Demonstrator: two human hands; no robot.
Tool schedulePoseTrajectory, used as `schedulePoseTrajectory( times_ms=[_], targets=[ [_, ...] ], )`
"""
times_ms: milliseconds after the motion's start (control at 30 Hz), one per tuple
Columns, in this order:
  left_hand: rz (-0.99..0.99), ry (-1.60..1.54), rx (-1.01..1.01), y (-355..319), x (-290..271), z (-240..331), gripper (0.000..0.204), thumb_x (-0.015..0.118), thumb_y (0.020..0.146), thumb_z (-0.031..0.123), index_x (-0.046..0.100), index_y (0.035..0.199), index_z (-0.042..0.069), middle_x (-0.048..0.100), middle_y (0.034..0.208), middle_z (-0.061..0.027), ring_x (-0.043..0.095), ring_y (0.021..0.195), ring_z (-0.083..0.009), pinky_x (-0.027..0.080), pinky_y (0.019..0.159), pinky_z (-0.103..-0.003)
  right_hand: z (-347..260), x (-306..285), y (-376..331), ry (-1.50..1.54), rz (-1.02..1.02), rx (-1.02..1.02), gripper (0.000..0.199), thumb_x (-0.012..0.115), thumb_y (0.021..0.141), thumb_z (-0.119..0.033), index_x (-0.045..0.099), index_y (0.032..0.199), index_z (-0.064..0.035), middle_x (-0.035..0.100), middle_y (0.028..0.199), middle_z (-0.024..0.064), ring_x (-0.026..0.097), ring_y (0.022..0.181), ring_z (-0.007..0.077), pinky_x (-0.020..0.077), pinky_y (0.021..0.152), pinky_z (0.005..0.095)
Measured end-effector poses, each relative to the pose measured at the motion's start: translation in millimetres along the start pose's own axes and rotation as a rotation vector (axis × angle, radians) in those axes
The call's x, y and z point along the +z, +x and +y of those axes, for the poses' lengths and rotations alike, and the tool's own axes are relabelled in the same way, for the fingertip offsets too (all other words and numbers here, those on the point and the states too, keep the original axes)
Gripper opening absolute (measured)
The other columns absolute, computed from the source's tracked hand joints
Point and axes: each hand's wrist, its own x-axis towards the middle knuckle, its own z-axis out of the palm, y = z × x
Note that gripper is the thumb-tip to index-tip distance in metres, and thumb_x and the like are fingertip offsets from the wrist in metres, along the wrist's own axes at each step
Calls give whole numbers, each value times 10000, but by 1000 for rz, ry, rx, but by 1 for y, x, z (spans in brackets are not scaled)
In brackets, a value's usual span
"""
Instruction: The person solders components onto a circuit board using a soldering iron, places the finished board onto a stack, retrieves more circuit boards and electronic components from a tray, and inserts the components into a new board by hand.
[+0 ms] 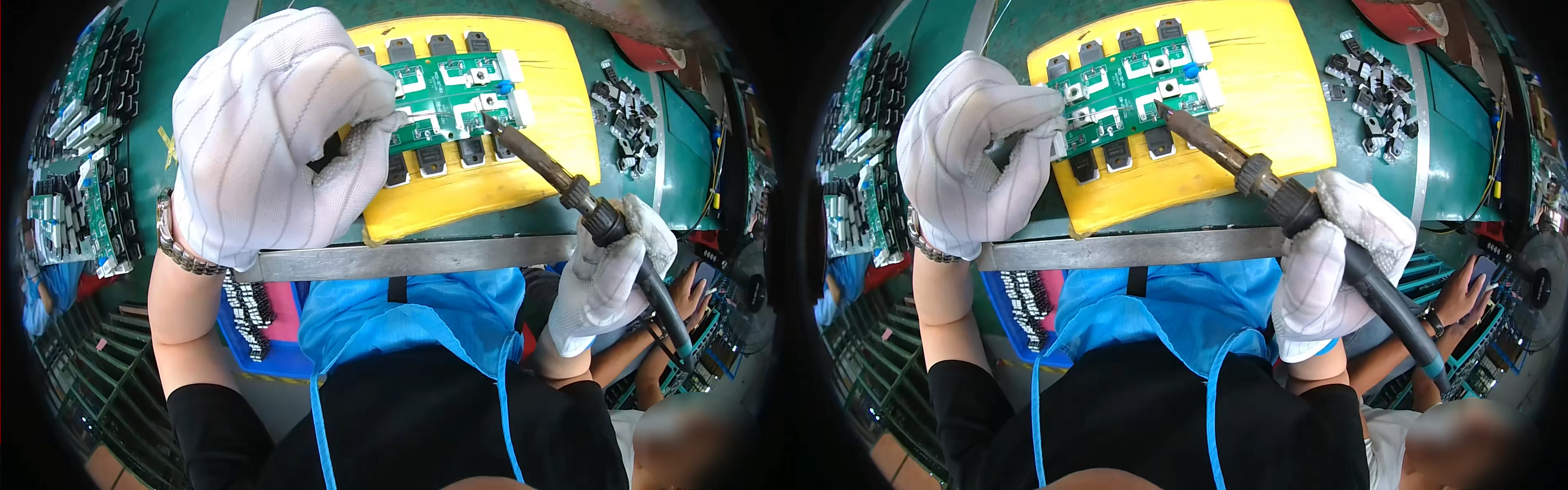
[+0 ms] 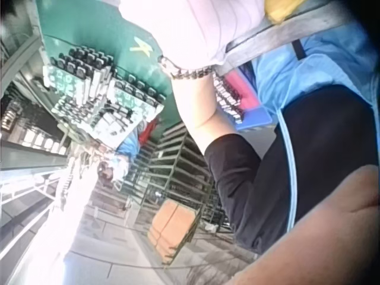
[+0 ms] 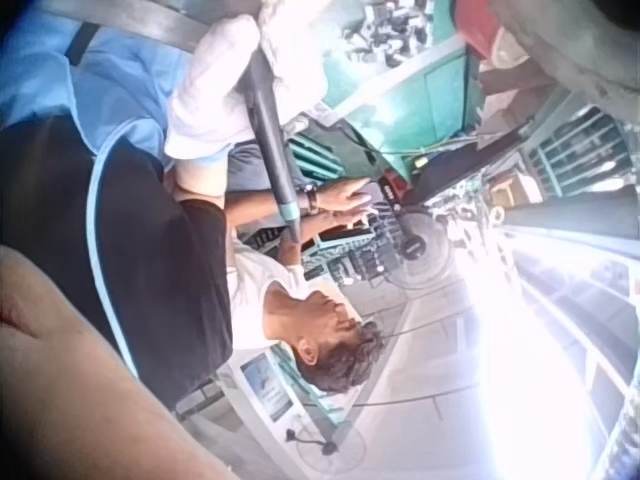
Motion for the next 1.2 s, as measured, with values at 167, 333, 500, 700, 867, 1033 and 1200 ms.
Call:
schedulePoseTrajectory(
  times_ms=[167, 333, 500, 700, 867, 1033, 1200],
  targets=[
    [29, -6, -1, -2, 6, 0, 205, 749, 632, 24, 720, 826, 83, 619, 745, -68, 608, 661, -241, 498, 597, -324, -13, 3, -2, 171, -86, 130, 336, 740, 907, -257, 616, 1079, 4, 659, 1063, 150, 665, 971, 258, 505, 934, 399],
    [38, -2, 3, -3, 8, -1, 204, 759, 631, 34, 727, 823, 94, 625, 748, -61, 613, 667, -244, 501, 600, -323, -11, 1, -2, 119, -105, 130, 289, 722, 905, -214, 626, 1072, 2, 643, 1081, 145, 654, 1001, 249, 489, 964, 403],
    [31, -10, -8, -2, 7, 1, 199, 759, 634, 29, 729, 820, 95, 629, 750, -60, 617, 669, -242, 503, 601, -321, -13, 0, 1, 53, -118, 85, 283, 707, 901, -197, 633, 1087, 3, 642, 1082, 141, 645, 1008, 251, 474, 986, 410],
    [29, -42, -25, -5, 11, 1, 201, 770, 648, 28, 734, 834, 96, 645, 761, -52, 622, 660, -231, 501, 588, -322, -14, 0, 0, 83, -114, 130, 286, 704, 899, -197, 632, 1085, 8, 640, 1083, 141, 644, 1008, 250, 470, 991, 411],
    [25, -93, 62, -5, 12, -7, 207, 769, 710, 17, 753, 909, 73, 684, 801, -60, 635, 681, -216, 505, 610, -311, -14, 1, -2, 103, -105, 151, 288, 704, 898, -187, 624, 1086, 15, 637, 1081, 145, 645, 1004, 254, 473, 984, 409],
    [79, -337, -346, 1, -3, 3, 169, 677, 846, -17, 712, 1011, -11, 706, 919, -109, 644, 796, -180, 501, 733, -267, -15, 2, 4, 58, -126, 76, 281, 692, 904, -174, 615, 1088, 23, 633, 1082, 151, 650, 992, 255, 484, 965, 401],
    [42, -169, -96, 0, -8, -10, 134, 664, 834, -50, 689, 960, -10, 705, 928, -114, 643, 818, -199, 506, 748, -280, -1, 6, -2, 146, 41, 135, 294, 714, 904, -233, 607, 1034, 8, 663, 1022, 144, 659, 901, 237, 519, 873, 371]
  ],
)
